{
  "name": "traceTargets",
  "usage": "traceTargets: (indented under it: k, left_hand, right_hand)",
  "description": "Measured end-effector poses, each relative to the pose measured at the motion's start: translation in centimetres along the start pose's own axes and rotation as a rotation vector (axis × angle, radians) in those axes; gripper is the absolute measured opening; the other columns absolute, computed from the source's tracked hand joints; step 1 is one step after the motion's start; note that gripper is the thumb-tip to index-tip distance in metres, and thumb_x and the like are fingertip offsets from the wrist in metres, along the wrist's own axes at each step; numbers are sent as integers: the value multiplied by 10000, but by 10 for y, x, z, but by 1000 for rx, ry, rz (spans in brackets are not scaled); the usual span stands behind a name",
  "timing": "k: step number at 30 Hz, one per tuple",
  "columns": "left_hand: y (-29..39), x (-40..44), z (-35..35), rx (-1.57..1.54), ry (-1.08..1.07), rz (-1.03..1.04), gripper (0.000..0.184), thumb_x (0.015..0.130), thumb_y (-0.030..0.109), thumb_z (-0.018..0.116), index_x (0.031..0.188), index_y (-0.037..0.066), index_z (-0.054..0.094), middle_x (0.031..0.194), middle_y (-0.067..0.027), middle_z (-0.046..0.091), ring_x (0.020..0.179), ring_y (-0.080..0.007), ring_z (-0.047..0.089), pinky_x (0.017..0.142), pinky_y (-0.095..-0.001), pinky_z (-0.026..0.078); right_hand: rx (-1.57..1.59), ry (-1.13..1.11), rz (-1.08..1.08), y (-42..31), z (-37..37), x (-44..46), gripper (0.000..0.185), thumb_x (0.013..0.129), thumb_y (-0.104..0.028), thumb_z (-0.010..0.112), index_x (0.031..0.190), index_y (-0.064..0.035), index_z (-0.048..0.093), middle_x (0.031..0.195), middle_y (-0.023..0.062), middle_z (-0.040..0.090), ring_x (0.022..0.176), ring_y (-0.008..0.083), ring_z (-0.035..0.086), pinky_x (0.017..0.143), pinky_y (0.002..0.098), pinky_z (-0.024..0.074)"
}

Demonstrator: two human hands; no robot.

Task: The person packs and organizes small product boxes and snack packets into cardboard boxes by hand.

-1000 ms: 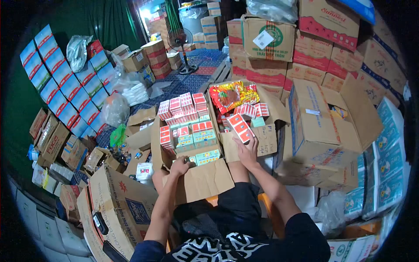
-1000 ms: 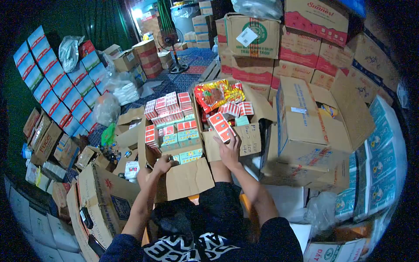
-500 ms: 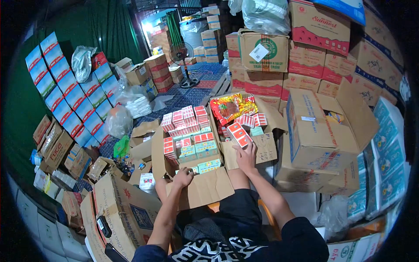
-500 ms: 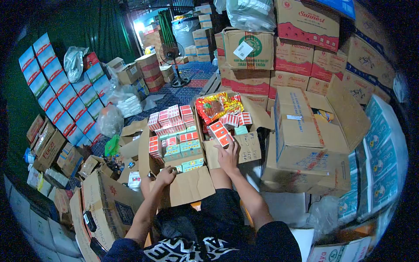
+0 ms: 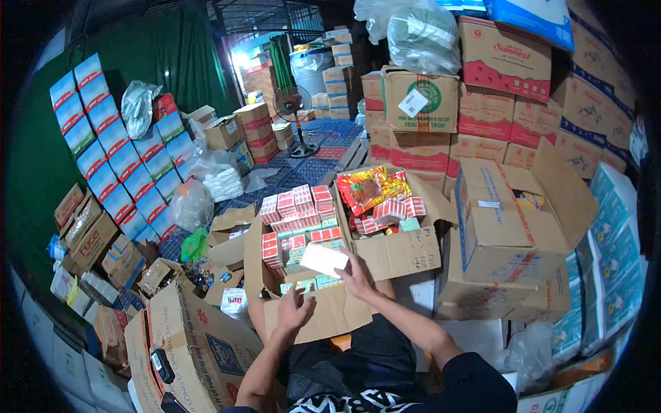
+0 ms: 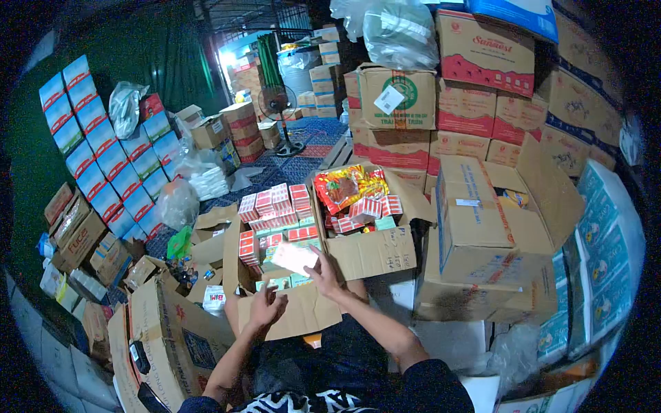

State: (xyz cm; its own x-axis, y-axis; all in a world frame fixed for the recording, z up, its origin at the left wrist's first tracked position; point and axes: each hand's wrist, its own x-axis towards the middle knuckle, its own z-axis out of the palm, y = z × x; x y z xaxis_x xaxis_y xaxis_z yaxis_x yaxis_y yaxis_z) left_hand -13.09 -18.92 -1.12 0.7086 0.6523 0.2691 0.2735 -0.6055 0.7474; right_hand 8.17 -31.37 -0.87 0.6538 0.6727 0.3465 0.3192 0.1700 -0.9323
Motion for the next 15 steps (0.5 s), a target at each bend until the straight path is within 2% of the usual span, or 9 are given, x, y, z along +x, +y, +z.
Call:
traceTargets:
  k: [1,2,4,7,9,11,12,14,15]
  left_hand:
    - [5,-4,0,-50,48,21,730,939,221,666,1550,4,330,1228,-250,667,1074,-316,689,910,-408,539]
    - [19,-7,-4,-52,54,13,730,939,221,666,1550,4,330,1228,-250,667,1074,-316,689,910,-408,539]
    - [42,-11,-12,-280,45,168,848,944,176,666,1613,38,164,1262,-239,632,1015,-297,681,880,-399,540]
    - [1,-3,2,-348,-14,123,865,915,239,695,1598,14,215,1211,-235,654,1070,-319,659,920,-400,529]
    - [-4,-8,2,-391,-33,104,877,901,271,710,1591,2,240,1186,-234,665,1097,-330,648,940,-401,524]
    - [2,-11,-4,-73,-27,91,805,940,214,685,1600,46,256,1126,-175,683,966,-258,655,878,-377,532]
    - [4,-14,-6,87,-24,84,773,960,186,673,1605,67,264,1096,-145,692,900,-223,658,847,-364,536]
    - [-2,-14,-4,65,-5,92,760,965,189,670,1603,73,274,1097,-145,698,911,-223,663,855,-361,534]
    - [-5,-13,-3,45,5,106,747,969,193,666,1602,79,284,1097,-145,704,922,-223,669,862,-357,533]
  right_hand:
    - [94,-67,-7,6,11,-4,646,924,-244,745,1479,-79,459,1364,178,494,1250,278,512,1012,407,447]
    - [144,-103,-6,12,17,-6,670,926,-257,747,1492,-78,437,1353,173,499,1246,273,516,1017,407,445]
    - [140,-99,-50,30,29,-8,728,929,-289,748,1515,-64,379,1334,174,506,1235,268,529,1028,403,444]
    - [26,-19,-117,62,36,-18,801,932,-329,748,1536,-41,308,1316,184,512,1221,268,545,1041,395,446]
    - [-100,43,41,81,26,-13,799,939,-312,746,1555,-59,303,1357,164,488,1208,247,549,1005,372,471]
    - [-169,64,112,75,22,-13,799,943,-304,745,1564,-68,301,1378,154,476,1202,236,551,987,360,483]
    - [-193,22,35,73,20,-15,774,952,-318,733,1556,-62,321,1375,157,487,1199,245,559,983,360,486]
    - [-232,-56,-118,62,18,-19,730,968,-344,707,1540,-51,362,1369,165,510,1193,261,576,975,359,493]
    - [-231,-58,-117,57,18,-21,730,968,-344,707,1540,-51,362,1369,165,510,1193,261,576,975,359,493]
